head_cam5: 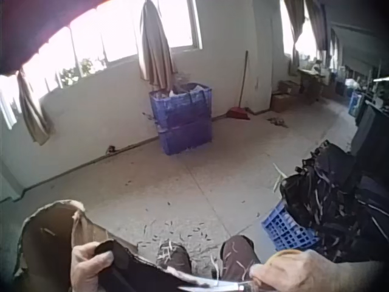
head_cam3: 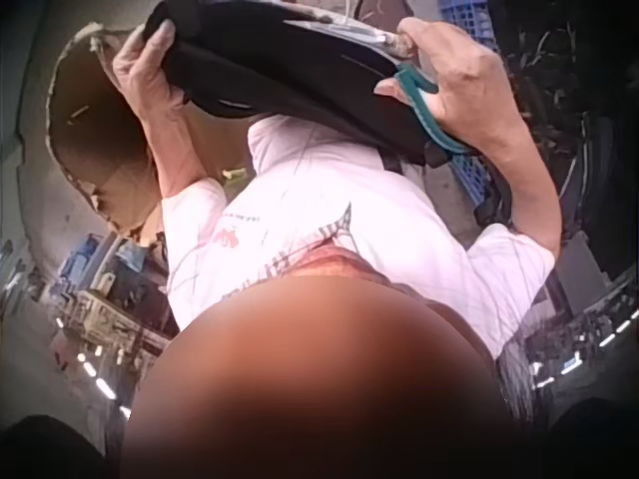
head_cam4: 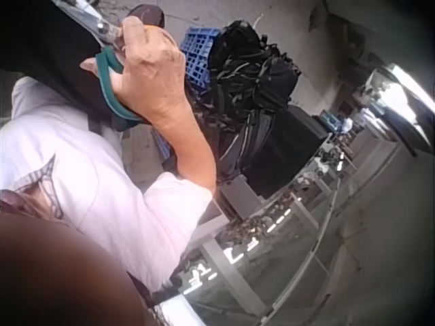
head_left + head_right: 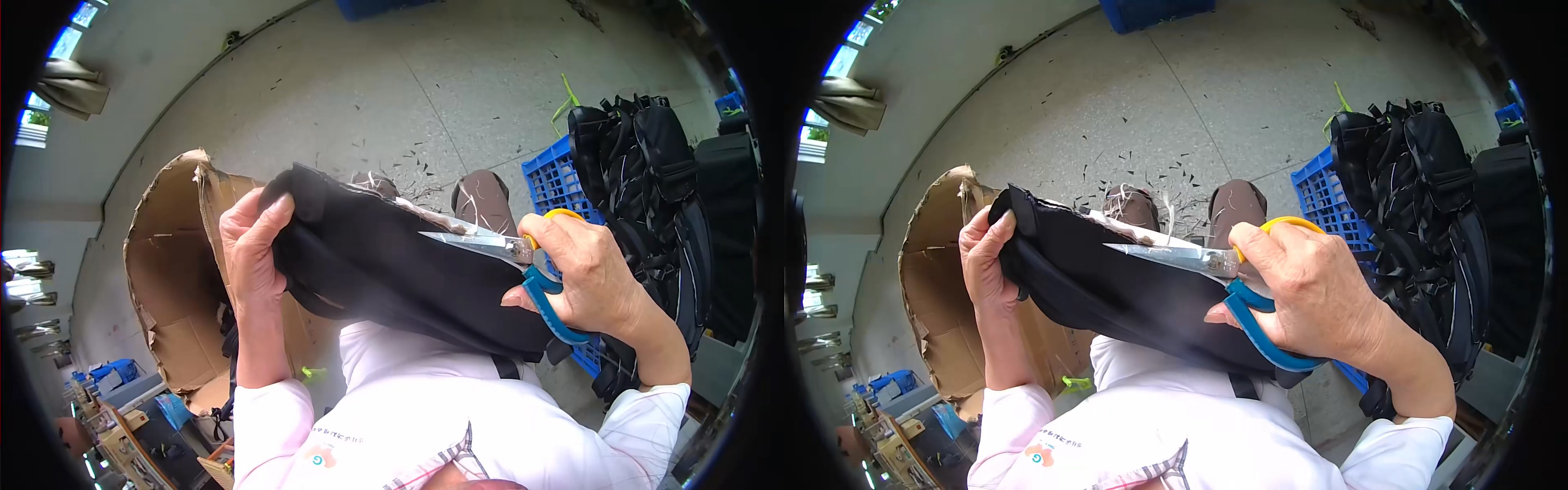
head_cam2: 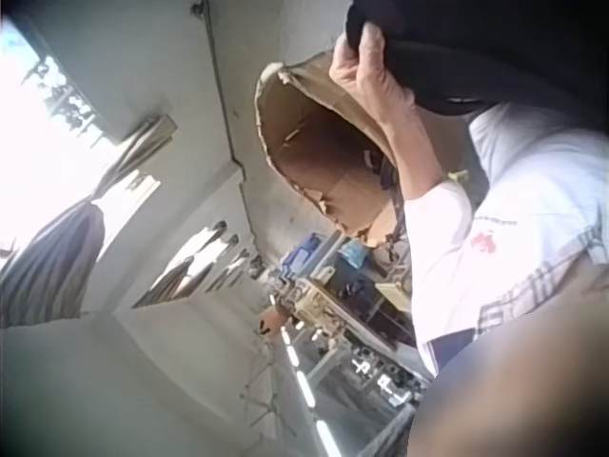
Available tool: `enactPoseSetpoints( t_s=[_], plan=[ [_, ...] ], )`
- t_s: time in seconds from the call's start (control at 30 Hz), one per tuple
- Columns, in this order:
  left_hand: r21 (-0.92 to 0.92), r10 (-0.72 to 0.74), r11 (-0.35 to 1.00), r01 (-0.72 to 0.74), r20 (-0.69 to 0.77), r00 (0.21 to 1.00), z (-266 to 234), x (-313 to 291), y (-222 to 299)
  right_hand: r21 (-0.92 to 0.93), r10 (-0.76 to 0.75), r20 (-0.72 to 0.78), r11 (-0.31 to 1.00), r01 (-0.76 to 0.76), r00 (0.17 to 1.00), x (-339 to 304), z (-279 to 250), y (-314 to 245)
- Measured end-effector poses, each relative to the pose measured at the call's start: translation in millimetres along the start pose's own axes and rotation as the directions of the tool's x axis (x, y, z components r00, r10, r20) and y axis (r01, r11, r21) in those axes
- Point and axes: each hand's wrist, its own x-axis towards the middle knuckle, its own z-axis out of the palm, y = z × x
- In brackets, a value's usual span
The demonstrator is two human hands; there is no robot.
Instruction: Using scissors to trim excess fabric or threads from the straps of a black backpack.
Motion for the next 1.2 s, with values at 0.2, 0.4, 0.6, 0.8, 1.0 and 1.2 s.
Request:
enactPoseSetpoints(
  t_s=[0.2,0.4,0.6,0.8,1.0,1.2],
  plan=[
    [-0.009,-0.015,1.0,0.015,-0.025,1.0,-3,-1,-3,0.006,0.015,-0.001,1.0,-0.015,1.0,-2,5,1],
    [0.007,-0.031,0.999,0.031,-0.006,1.0,-4,-1,-4,0.022,0.05,0.008,0.999,-0.05,0.999,1,7,-1],
    [-0.033,0.001,0.999,0.001,0.05,0.999,-2,-1,0,0.0,-0.011,-0.025,1.0,0.011,1.0,13,4,-2],
    [-0.053,0.029,0.998,-0.026,0.067,0.997,-4,-2,-3,0.04,0.0,0.005,0.999,0.0,1.0,12,4,0],
    [-0.07,0.053,0.996,-0.049,0.057,0.997,-1,-5,1,0.08,-0.007,-0.006,0.997,0.007,1.0,14,0,-1],
    [-0.046,0.064,0.997,-0.06,0.103,0.993,1,-2,3,-0.026,-0.065,-0.079,0.998,0.063,0.995,21,1,-1]
  ],
)
